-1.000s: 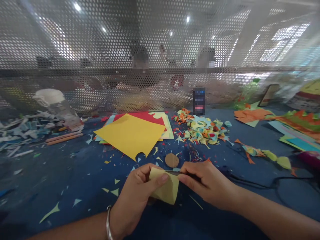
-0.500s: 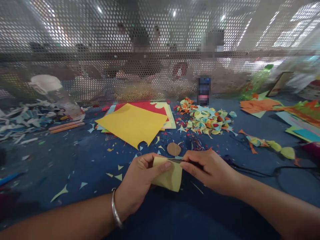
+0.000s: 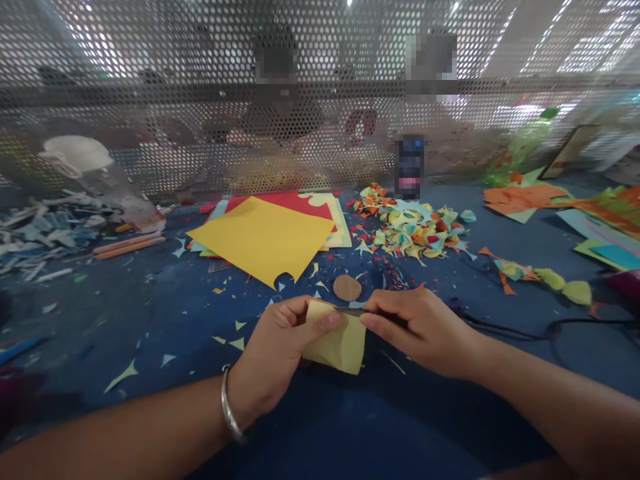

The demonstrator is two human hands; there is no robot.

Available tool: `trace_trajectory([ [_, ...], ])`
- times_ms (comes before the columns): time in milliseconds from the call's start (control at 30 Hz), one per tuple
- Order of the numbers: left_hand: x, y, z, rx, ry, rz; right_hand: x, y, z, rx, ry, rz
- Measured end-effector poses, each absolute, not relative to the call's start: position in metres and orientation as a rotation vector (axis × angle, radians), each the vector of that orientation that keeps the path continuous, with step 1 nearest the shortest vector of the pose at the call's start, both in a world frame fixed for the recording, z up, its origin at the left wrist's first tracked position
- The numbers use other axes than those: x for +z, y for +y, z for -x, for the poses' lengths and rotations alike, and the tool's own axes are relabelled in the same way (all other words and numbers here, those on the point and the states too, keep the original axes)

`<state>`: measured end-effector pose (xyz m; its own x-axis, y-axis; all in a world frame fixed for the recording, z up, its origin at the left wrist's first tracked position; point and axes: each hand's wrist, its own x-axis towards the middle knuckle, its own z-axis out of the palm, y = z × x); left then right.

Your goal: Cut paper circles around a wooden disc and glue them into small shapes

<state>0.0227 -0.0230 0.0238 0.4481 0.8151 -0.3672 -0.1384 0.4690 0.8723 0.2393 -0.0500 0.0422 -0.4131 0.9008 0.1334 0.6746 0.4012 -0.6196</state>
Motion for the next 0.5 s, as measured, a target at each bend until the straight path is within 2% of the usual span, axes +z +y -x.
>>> trace_trajectory([
  [500,0.0219,-0.0239,-0.0215,0.715,0.882,-0.912,0.042,-0.0493,-0.2397,0.641,-2.218,1.325],
])
